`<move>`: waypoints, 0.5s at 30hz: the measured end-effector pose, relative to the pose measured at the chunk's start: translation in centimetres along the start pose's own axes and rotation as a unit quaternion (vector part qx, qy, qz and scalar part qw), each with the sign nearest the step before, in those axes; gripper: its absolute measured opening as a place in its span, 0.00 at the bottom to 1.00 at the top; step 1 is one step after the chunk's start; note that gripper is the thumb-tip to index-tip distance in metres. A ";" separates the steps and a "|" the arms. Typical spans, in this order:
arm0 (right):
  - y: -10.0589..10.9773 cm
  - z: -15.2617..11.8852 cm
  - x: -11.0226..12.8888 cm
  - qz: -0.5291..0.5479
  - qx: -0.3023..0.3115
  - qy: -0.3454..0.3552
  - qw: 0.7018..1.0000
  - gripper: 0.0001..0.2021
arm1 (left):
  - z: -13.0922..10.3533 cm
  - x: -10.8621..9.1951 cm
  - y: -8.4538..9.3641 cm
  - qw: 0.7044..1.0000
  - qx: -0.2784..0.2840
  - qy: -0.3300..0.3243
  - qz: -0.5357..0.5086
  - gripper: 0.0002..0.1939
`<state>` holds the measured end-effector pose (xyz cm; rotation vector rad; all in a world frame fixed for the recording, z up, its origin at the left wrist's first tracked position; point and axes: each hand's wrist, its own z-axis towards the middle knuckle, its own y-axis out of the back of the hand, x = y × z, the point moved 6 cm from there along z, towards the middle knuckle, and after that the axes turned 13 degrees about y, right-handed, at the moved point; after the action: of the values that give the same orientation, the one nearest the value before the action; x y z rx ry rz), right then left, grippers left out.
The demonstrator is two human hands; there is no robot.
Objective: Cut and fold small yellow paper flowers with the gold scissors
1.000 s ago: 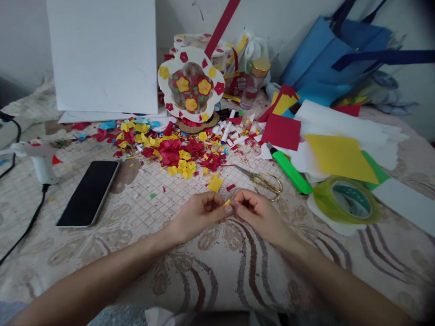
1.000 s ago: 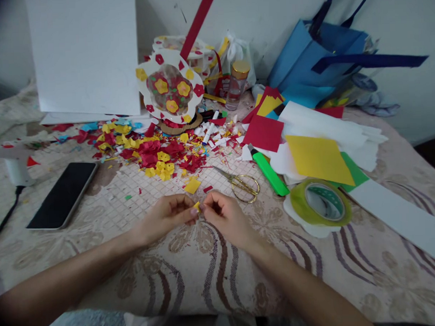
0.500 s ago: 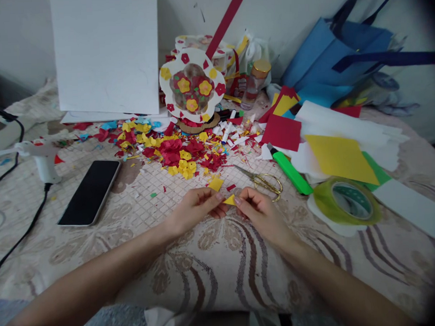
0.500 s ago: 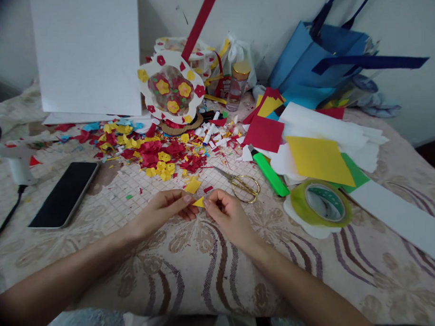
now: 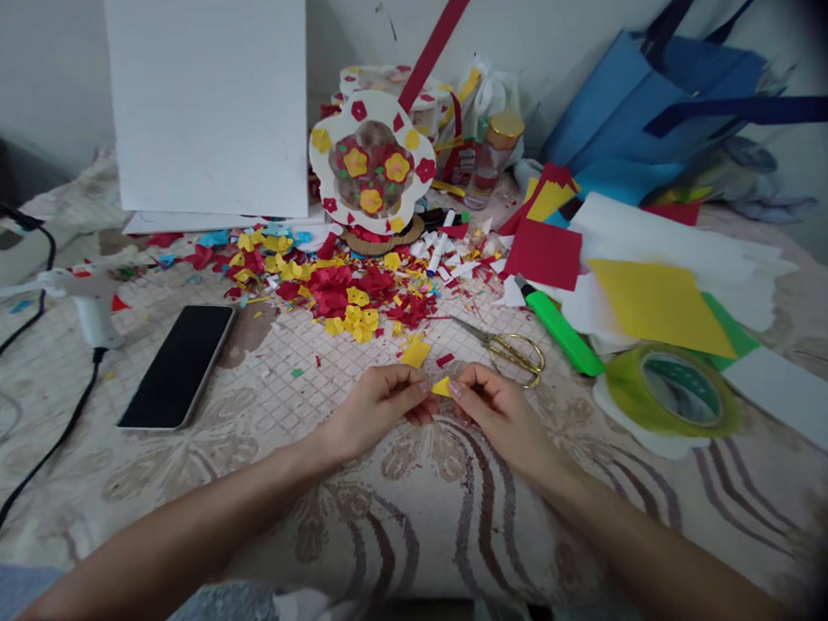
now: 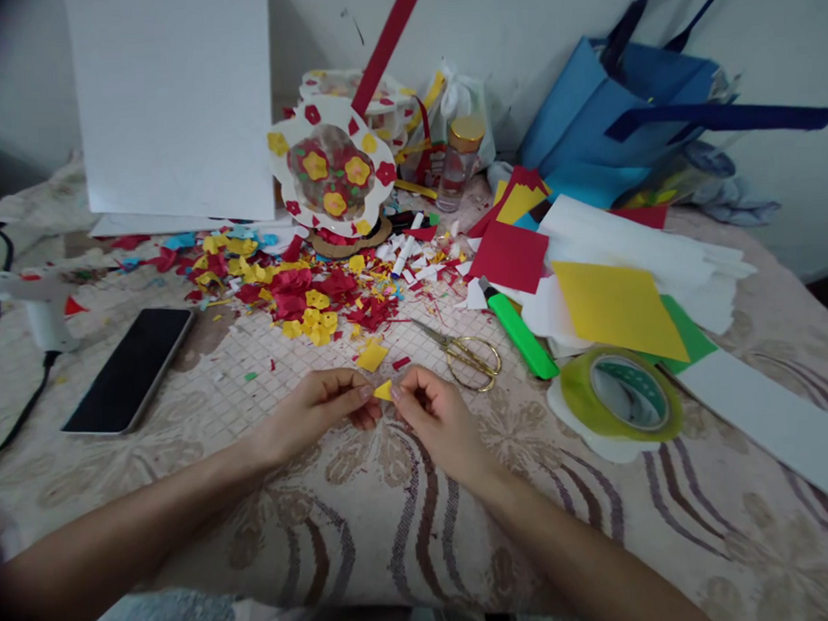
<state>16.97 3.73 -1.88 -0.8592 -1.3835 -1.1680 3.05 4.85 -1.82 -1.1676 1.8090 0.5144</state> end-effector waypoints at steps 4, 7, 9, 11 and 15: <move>0.2 -0.2 0.0 -0.004 -0.008 -0.008 1.000 0.13 | 0.2 -0.2 0.5 0.998 -0.042 -0.020 0.032 0.12; 0.5 -0.3 -0.2 -0.007 -0.015 -0.016 1.000 0.13 | -0.3 -1.4 1.0 0.987 -0.084 -0.074 0.111 0.12; 0.7 -0.4 -0.4 -0.008 -0.022 -0.013 1.000 0.13 | -1.2 -2.6 1.5 0.968 -0.121 -0.122 0.181 0.12; 0.9 -0.5 -0.7 0.000 -0.027 -0.010 1.000 0.13 | -2.7 -3.4 2.6 0.945 -0.159 -0.152 0.242 0.12; 1.0 -0.5 -1.4 0.028 -0.035 -0.023 0.999 0.14 | -6.8 -2.5 8.3 0.882 -0.311 -0.138 0.326 0.13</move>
<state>18.31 3.63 -3.12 -0.9727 -1.3538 -1.1661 -6.90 5.07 2.86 -0.7717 1.8012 1.6655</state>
